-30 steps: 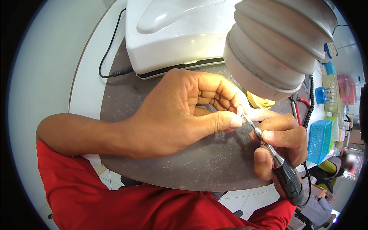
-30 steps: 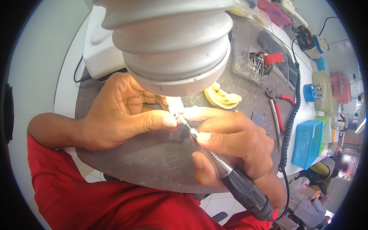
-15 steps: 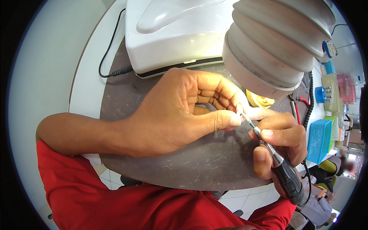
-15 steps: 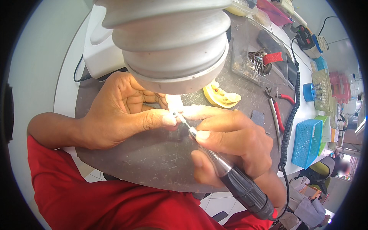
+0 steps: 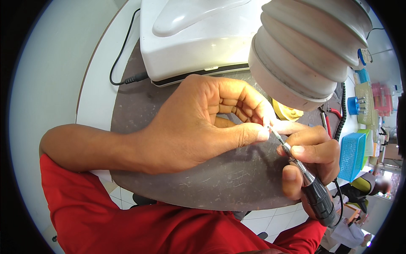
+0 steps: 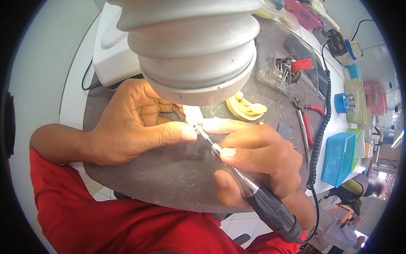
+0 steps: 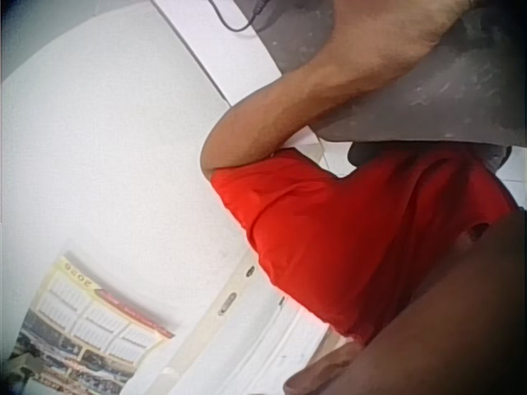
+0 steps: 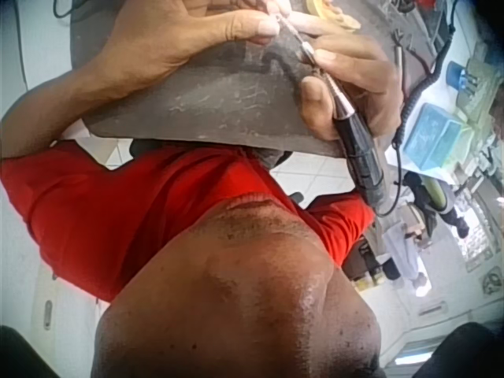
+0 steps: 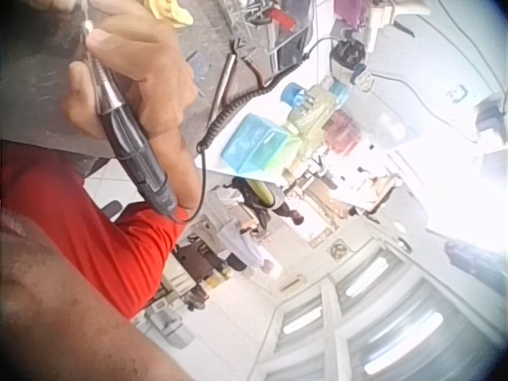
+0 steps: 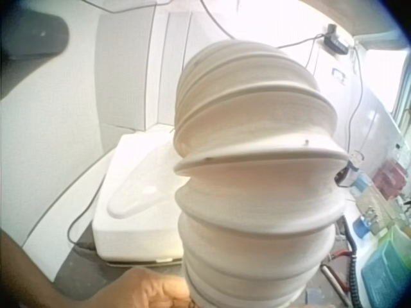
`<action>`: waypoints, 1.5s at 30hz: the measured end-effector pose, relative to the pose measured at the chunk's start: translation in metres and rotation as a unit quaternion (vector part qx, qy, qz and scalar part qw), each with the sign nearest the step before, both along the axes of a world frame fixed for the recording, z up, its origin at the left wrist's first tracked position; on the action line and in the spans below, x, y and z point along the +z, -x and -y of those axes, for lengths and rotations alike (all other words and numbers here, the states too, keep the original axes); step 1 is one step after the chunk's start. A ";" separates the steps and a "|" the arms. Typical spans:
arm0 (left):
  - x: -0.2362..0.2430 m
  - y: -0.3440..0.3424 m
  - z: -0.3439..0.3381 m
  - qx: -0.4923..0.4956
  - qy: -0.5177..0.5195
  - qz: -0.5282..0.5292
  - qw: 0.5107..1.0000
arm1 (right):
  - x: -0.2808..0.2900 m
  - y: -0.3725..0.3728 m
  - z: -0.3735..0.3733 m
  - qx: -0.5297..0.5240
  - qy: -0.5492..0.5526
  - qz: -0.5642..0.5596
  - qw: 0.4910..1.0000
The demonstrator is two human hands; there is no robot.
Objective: The person uses a rotary tool to grind and shape a small white component held in their left hand. They periodically pause to inspect the component and fit it into a yellow plastic housing to check alignment. The task involves precise manual manipulation of the component and tool under a magnifying lamp.
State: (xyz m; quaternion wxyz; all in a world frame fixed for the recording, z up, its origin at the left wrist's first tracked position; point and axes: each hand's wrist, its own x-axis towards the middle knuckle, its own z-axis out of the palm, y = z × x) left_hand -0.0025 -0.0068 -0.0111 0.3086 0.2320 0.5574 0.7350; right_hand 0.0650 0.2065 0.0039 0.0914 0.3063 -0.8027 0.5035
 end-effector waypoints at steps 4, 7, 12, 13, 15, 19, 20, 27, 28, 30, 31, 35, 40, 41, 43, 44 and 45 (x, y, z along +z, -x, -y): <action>0.000 -0.002 0.002 0.012 -0.001 0.005 1.000 | 0.005 0.001 -0.001 0.016 -0.028 0.001 0.999; 0.000 -0.001 0.003 0.003 0.004 -0.014 1.000 | 0.004 0.002 0.000 0.011 -0.039 -0.007 0.999; 0.000 0.001 0.004 -0.004 0.006 0.004 1.000 | 0.001 0.004 -0.001 0.010 -0.032 -0.017 0.999; 0.003 0.001 0.003 -0.012 0.010 0.017 1.000 | 0.002 0.003 -0.002 0.006 -0.019 -0.028 0.999; 0.004 0.001 0.001 -0.015 -0.006 -0.005 1.000 | 0.001 0.003 -0.001 -0.006 0.023 -0.058 0.998; -0.002 -0.002 0.000 0.029 -0.023 0.029 0.999 | -0.007 0.008 -0.001 0.004 0.034 -0.065 0.997; -0.002 -0.002 0.000 0.027 -0.020 0.033 0.999 | -0.007 0.008 -0.001 0.003 0.029 -0.067 0.997; 0.001 0.000 0.001 0.006 -0.025 0.042 0.999 | -0.003 0.007 0.000 -0.017 -0.001 -0.080 0.997; 0.001 0.000 0.002 0.003 -0.017 0.036 0.999 | -0.004 0.008 0.000 -0.015 -0.001 -0.082 0.997; 0.001 -0.001 0.002 0.014 -0.015 0.042 0.999 | -0.005 0.009 0.001 -0.009 0.005 -0.085 0.996; 0.001 -0.002 0.002 0.018 -0.015 0.044 0.999 | -0.005 0.009 0.002 -0.009 0.007 -0.085 0.996; 0.006 -0.002 0.003 0.016 -0.012 0.067 0.998 | -0.007 0.007 0.002 -0.020 0.013 -0.075 0.997; 0.007 -0.001 0.002 0.005 -0.010 0.085 0.996 | -0.006 0.009 0.001 -0.012 0.006 -0.081 0.997; 0.007 -0.001 0.002 0.007 -0.008 0.084 0.996 | -0.005 0.008 0.001 -0.019 0.004 -0.079 0.997; 0.008 -0.001 0.002 0.010 -0.006 0.081 0.997 | -0.005 0.007 0.001 -0.022 0.005 -0.081 0.996; 0.008 0.000 0.002 0.006 -0.007 0.080 0.997 | -0.005 0.008 0.001 -0.018 0.008 -0.084 0.996; 0.008 0.000 0.001 0.001 -0.008 0.080 0.997 | -0.005 0.008 0.000 -0.017 0.008 -0.084 0.996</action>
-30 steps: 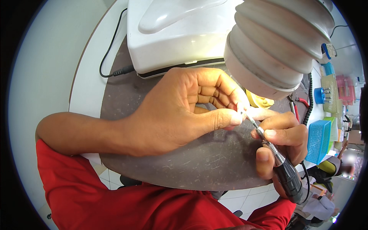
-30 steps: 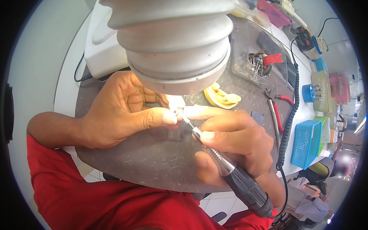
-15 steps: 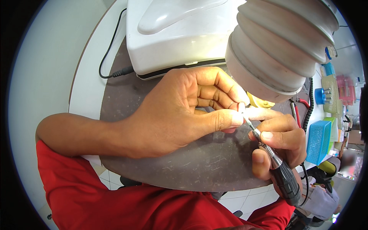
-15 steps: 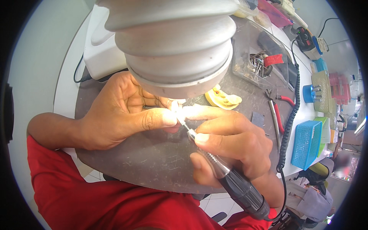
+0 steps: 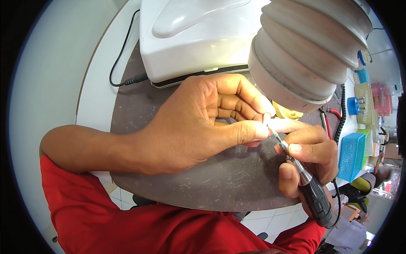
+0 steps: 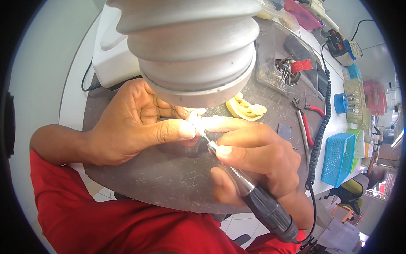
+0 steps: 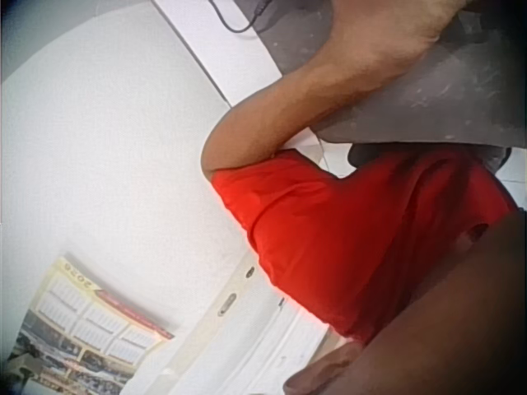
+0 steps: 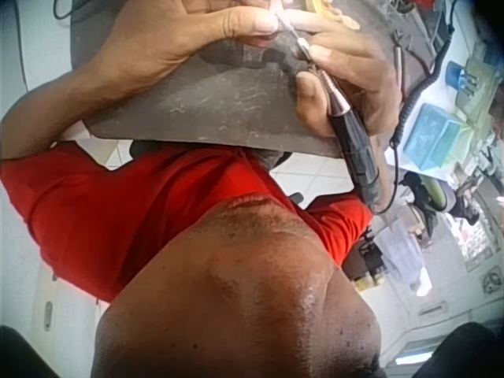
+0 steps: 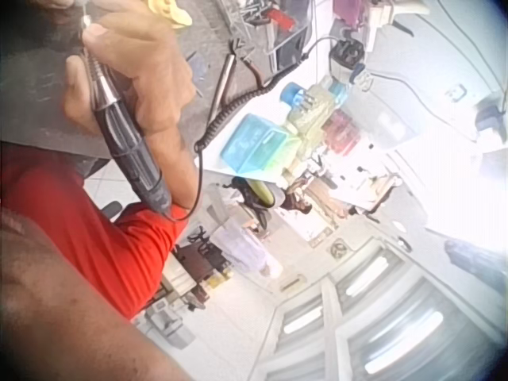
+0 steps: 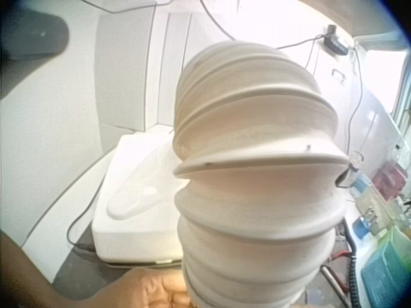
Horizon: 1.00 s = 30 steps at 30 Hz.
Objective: The person uses a rotary tool to grind and shape a small white component held in their left hand. They periodically pause to inspect the component and fit it into a yellow plastic housing to check alignment. The task involves precise manual manipulation of the component and tool under a magnifying lamp.
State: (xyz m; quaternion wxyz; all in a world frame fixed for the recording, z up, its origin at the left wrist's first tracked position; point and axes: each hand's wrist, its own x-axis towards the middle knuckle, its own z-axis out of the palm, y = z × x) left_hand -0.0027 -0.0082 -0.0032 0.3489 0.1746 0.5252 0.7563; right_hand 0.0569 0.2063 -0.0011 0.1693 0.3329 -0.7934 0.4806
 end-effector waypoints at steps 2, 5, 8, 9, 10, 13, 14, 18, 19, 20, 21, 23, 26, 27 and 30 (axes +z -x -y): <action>-0.002 0.000 0.000 0.004 -0.006 0.007 1.000 | -0.002 0.001 0.000 0.006 -0.001 0.004 1.000; -0.006 -0.002 0.000 0.016 -0.015 0.009 1.000 | -0.002 0.000 0.001 -0.004 0.004 0.002 1.000; -0.007 -0.001 -0.001 0.011 -0.015 -0.005 1.000 | 0.002 -0.003 -0.001 0.009 -0.034 0.033 0.999; -0.006 -0.001 -0.001 0.007 -0.018 0.000 1.000 | 0.003 -0.004 -0.001 0.013 -0.041 0.043 0.998; -0.004 -0.001 -0.001 0.005 -0.020 0.004 1.000 | 0.005 -0.005 -0.002 0.018 -0.048 0.052 0.997; -0.003 -0.002 0.000 0.015 0.003 -0.020 1.000 | 0.002 -0.005 -0.001 0.010 -0.022 0.036 0.999; -0.005 -0.002 0.000 0.013 0.004 -0.031 0.999 | -0.001 -0.002 0.000 0.004 -0.009 0.018 1.000; -0.009 -0.001 0.000 0.017 -0.001 -0.045 0.999 | -0.004 0.002 0.001 0.005 0.002 -0.004 1.000; -0.010 -0.002 -0.001 0.022 -0.003 -0.041 0.999 | -0.003 0.002 0.001 0.006 0.002 -0.003 1.000; -0.010 -0.002 0.000 0.023 -0.001 -0.044 0.999 | -0.003 0.002 0.002 0.004 0.002 -0.001 1.000; -0.010 -0.002 0.000 0.025 0.001 -0.047 0.999 | -0.003 0.002 0.002 0.005 0.009 0.001 1.000; -0.008 -0.002 -0.001 0.021 -0.003 -0.050 0.999 | -0.001 -0.001 0.002 0.000 0.024 0.004 1.000; -0.009 -0.001 -0.001 0.020 -0.008 -0.048 0.999 | -0.005 0.000 0.001 0.008 0.045 0.006 0.999; -0.011 -0.001 -0.001 0.023 -0.009 -0.050 0.998 | -0.005 -0.001 0.002 0.014 0.030 0.016 0.999; -0.009 -0.002 0.000 0.028 -0.015 -0.037 0.999 | 0.006 -0.004 -0.001 0.026 -0.045 0.054 0.997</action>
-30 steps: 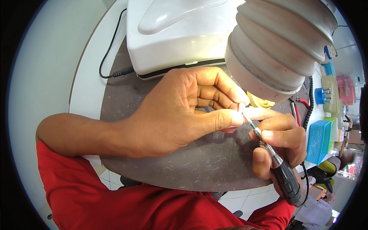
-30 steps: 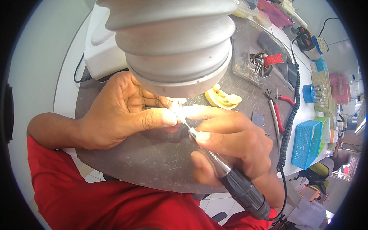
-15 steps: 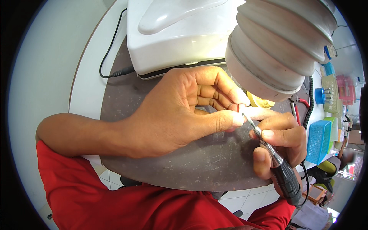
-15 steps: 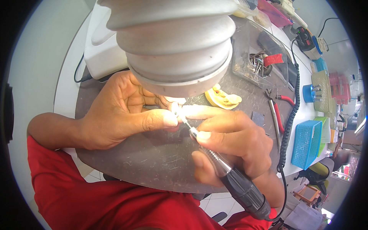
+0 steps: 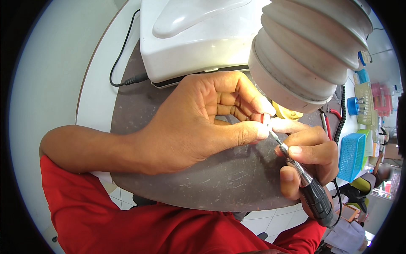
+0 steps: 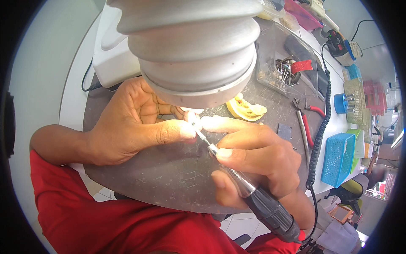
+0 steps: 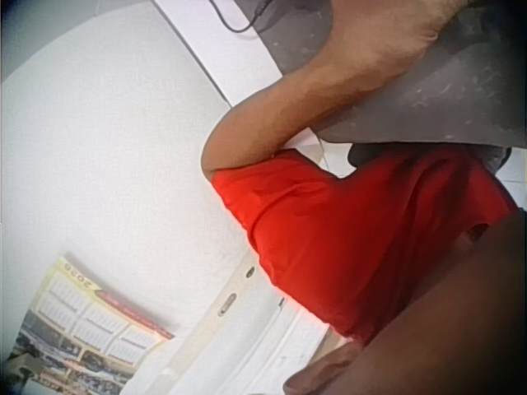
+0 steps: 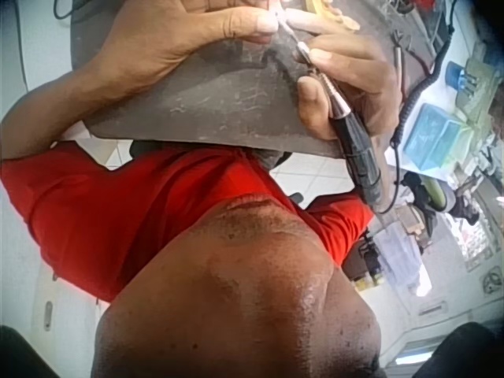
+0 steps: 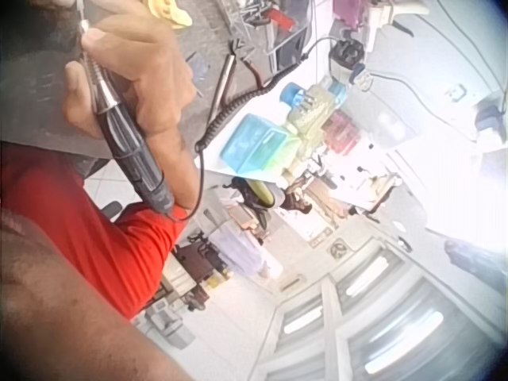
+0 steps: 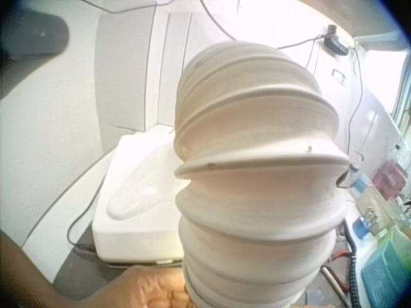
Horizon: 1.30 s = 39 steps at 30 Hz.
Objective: The person uses a rotary tool to grind and shape a small white component held in their left hand. They periodically pause to inspect the component and fit it into a yellow plastic housing to check alignment. The task involves precise manual manipulation of the component and tool under a magnifying lamp.
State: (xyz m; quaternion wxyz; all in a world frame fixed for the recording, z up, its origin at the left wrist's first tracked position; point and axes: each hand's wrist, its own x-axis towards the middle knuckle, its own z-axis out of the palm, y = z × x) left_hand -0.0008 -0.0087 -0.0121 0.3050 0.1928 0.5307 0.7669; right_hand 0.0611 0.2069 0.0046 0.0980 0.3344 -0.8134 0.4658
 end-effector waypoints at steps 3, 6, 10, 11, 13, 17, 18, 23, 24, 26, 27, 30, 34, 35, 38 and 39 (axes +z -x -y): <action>0.002 -0.001 0.001 0.004 0.004 0.009 1.000 | 0.003 -0.001 0.000 0.000 -0.028 0.011 1.000; 0.001 0.001 0.000 -0.008 0.003 -0.019 1.000 | 0.002 -0.001 -0.001 0.001 -0.003 0.005 1.000; -0.002 0.004 0.001 -0.018 0.041 -0.107 0.993 | 0.005 -0.002 -0.003 0.002 0.004 0.016 1.000; -0.001 0.003 0.001 -0.009 0.032 -0.088 0.996 | 0.005 -0.001 -0.003 0.006 0.008 0.014 1.000; 0.001 -0.001 0.000 0.002 0.020 -0.057 0.998 | 0.003 0.000 -0.003 0.015 0.018 0.008 1.000; 0.001 -0.003 -0.001 0.010 0.019 -0.038 0.999 | -0.002 0.001 0.000 0.016 0.019 -0.011 1.000; 0.001 -0.003 -0.002 0.016 0.019 -0.037 0.999 | -0.002 0.000 0.000 0.013 0.016 -0.014 1.000; 0.004 -0.004 0.001 0.012 0.048 -0.037 0.998 | -0.002 -0.001 0.001 0.006 0.009 -0.020 1.000; 0.004 -0.005 0.001 0.016 0.049 -0.036 0.998 | -0.002 -0.001 0.002 0.007 0.008 -0.020 1.000; 0.003 -0.004 0.000 0.018 0.046 -0.038 0.998 | -0.001 -0.001 0.001 0.004 0.002 -0.019 1.000; 0.002 -0.004 0.000 0.018 0.043 -0.041 0.998 | -0.001 -0.001 0.001 0.004 0.002 -0.018 1.000; 0.001 -0.004 0.002 0.015 0.039 -0.060 0.997 | -0.001 0.000 0.002 0.012 0.008 -0.013 1.000; 0.002 -0.005 0.002 0.020 0.044 -0.066 0.997 | -0.002 0.000 0.002 0.020 0.016 -0.005 1.000; 0.001 -0.005 0.002 0.022 0.037 -0.068 0.997 | -0.002 0.000 0.002 0.020 0.017 -0.004 1.000; -0.002 -0.006 0.002 0.028 0.023 -0.071 0.997 | -0.004 0.002 0.003 0.026 0.024 -0.004 0.999; -0.002 -0.007 0.002 0.030 0.023 -0.072 0.997 | -0.005 0.002 0.002 0.027 0.025 -0.004 0.999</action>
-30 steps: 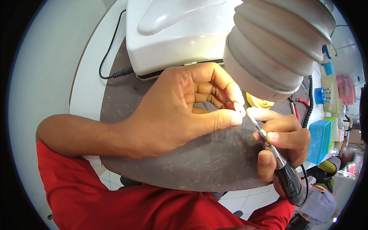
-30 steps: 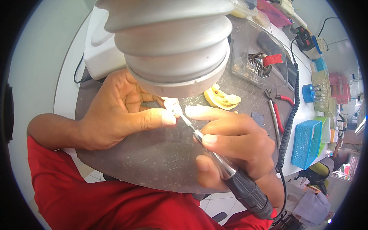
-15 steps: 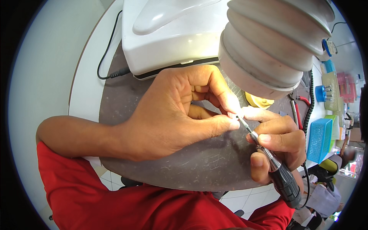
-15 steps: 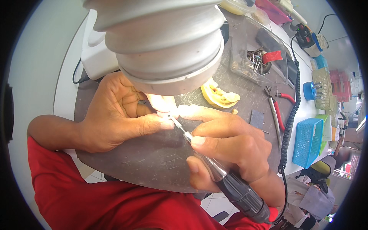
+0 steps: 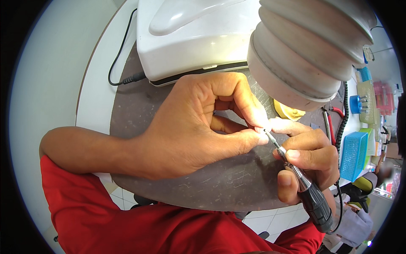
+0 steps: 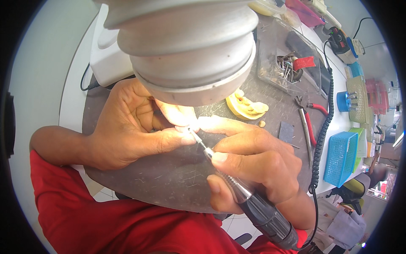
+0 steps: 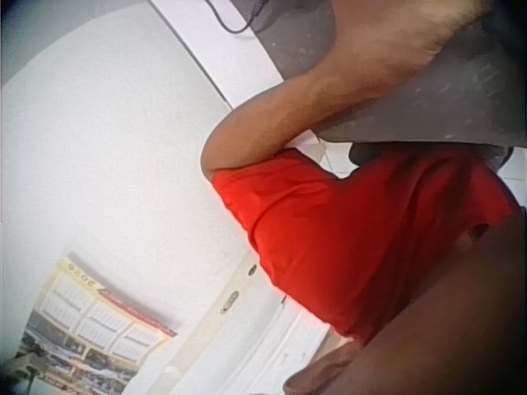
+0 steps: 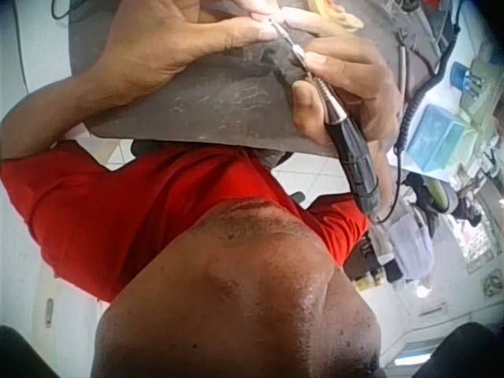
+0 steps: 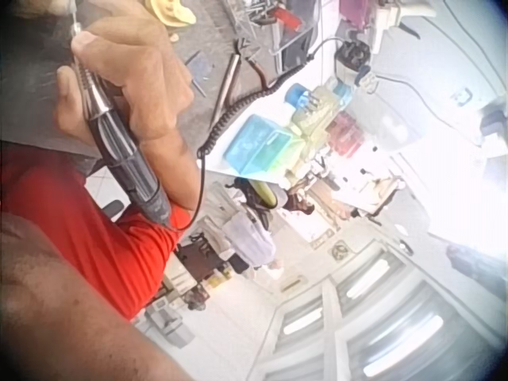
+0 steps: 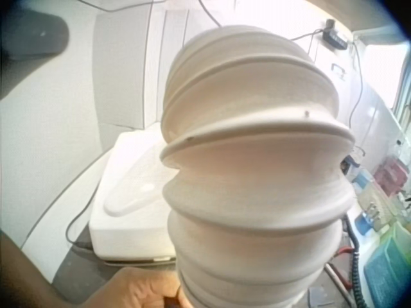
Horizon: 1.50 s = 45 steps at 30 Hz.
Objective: The person uses a rotary tool to grind and shape a small white component held in their left hand. They periodically pause to inspect the component and fit it into a yellow plastic housing to check alignment. The task involves precise manual manipulation of the component and tool under a magnifying lamp.
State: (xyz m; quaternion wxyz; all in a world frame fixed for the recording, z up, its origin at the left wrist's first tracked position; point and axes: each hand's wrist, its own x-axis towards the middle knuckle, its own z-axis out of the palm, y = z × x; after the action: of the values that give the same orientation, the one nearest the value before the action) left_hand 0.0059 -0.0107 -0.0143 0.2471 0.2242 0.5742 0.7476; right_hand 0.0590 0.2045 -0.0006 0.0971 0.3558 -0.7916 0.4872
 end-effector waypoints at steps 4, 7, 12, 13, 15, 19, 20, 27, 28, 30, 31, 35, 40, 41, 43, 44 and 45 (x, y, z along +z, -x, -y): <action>0.002 0.000 -0.001 -0.005 -0.005 0.009 1.000 | 0.004 -0.001 0.000 -0.005 -0.006 -0.001 1.000; 0.002 0.000 -0.001 -0.008 -0.004 0.018 1.000 | 0.003 -0.001 0.000 -0.004 -0.004 -0.002 1.000; 0.002 0.000 -0.001 -0.006 -0.006 0.020 1.000 | 0.002 -0.001 0.000 -0.003 -0.007 -0.004 1.000; 0.001 0.000 -0.001 -0.006 -0.007 0.018 1.000 | 0.002 -0.001 0.000 -0.003 -0.008 -0.004 1.000; 0.002 0.000 -0.001 -0.005 -0.007 0.018 1.000 | 0.002 0.000 0.000 0.002 -0.006 -0.002 1.000; 0.001 0.000 0.000 -0.009 -0.007 -0.005 1.000 | 0.005 -0.001 0.000 0.006 0.006 0.007 1.000; 0.001 0.000 0.000 -0.009 -0.006 0.000 1.000 | 0.005 -0.001 0.001 0.003 0.012 0.006 1.000; 0.004 0.000 -0.001 -0.004 0.007 0.019 1.000 | 0.004 -0.001 -0.002 0.000 -0.006 -0.002 1.000; 0.003 0.000 -0.001 -0.003 0.008 0.022 1.000 | 0.003 -0.001 -0.002 -0.001 -0.007 -0.002 1.000; 0.002 0.001 -0.001 -0.005 0.010 0.020 1.000 | 0.002 -0.001 -0.001 -0.003 -0.005 -0.003 1.000; 0.002 0.001 -0.001 -0.007 0.010 0.018 1.000 | 0.002 -0.001 -0.001 -0.004 -0.005 -0.003 1.000; 0.002 0.000 -0.002 -0.003 0.005 0.015 1.000 | 0.004 -0.001 0.000 -0.003 -0.009 -0.004 1.000; 0.003 0.000 -0.002 0.003 0.001 0.026 1.000 | 0.003 0.000 0.000 0.007 -0.004 -0.004 1.000; 0.003 0.000 -0.002 0.001 0.002 0.025 1.000 | 0.003 0.000 0.000 0.008 -0.003 -0.002 1.000; 0.003 0.000 -0.002 -0.002 0.005 0.025 1.000 | 0.003 0.000 0.000 0.005 0.001 0.000 1.000; 0.003 0.000 -0.002 -0.003 0.006 0.021 1.000 | 0.002 -0.001 0.000 0.001 0.004 0.000 1.000; 0.003 0.000 -0.002 -0.005 0.007 0.018 1.000 | 0.001 -0.001 -0.001 -0.002 0.003 -0.001 1.000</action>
State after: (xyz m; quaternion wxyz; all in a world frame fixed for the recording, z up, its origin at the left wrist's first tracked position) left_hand 0.0054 -0.0091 -0.0117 0.2623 0.2118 0.5738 0.7464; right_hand 0.0599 0.2050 0.0008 0.0998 0.3546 -0.7907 0.4890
